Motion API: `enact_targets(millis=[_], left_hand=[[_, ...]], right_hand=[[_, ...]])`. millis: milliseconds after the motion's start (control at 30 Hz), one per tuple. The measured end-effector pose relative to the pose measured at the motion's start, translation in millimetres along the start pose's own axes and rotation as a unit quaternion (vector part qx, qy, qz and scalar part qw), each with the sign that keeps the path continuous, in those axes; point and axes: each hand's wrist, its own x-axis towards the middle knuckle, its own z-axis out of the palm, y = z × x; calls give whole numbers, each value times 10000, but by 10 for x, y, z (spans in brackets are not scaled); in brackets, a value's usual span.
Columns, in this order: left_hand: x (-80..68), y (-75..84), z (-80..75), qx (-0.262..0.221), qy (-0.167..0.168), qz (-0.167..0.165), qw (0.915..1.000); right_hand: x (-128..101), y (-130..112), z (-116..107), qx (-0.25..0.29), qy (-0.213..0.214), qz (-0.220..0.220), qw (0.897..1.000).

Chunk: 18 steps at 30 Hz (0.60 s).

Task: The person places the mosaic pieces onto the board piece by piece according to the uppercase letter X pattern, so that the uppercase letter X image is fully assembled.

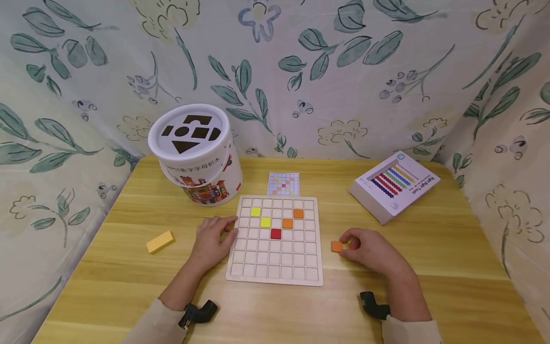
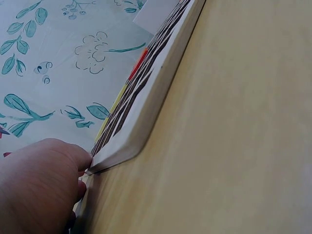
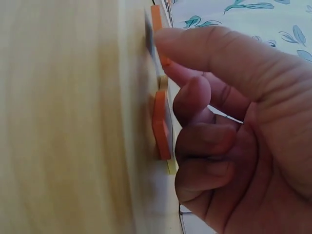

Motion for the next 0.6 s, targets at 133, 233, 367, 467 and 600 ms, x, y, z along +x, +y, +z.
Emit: enact_targets(millis=[133,233,367,467,600], left_hand=[[-3,-6,9,18,11,10,10000],[-1,-14,17,38,21,15,10000],[-2,-21,24,38,29,28,10000],[-2,-25,28,30,33,43,10000],[-3,-38,40,35,63,67,10000]], right_hand=[[-12,-42,7,49,89,-197,9998],[-26,-115,15,56,172,-403,9990],[-44,-242,42,81,154,-625,9979],[-43,-344,79,134,45,-733,9972],[-25,-489,140,228,-88,-769,9967]])
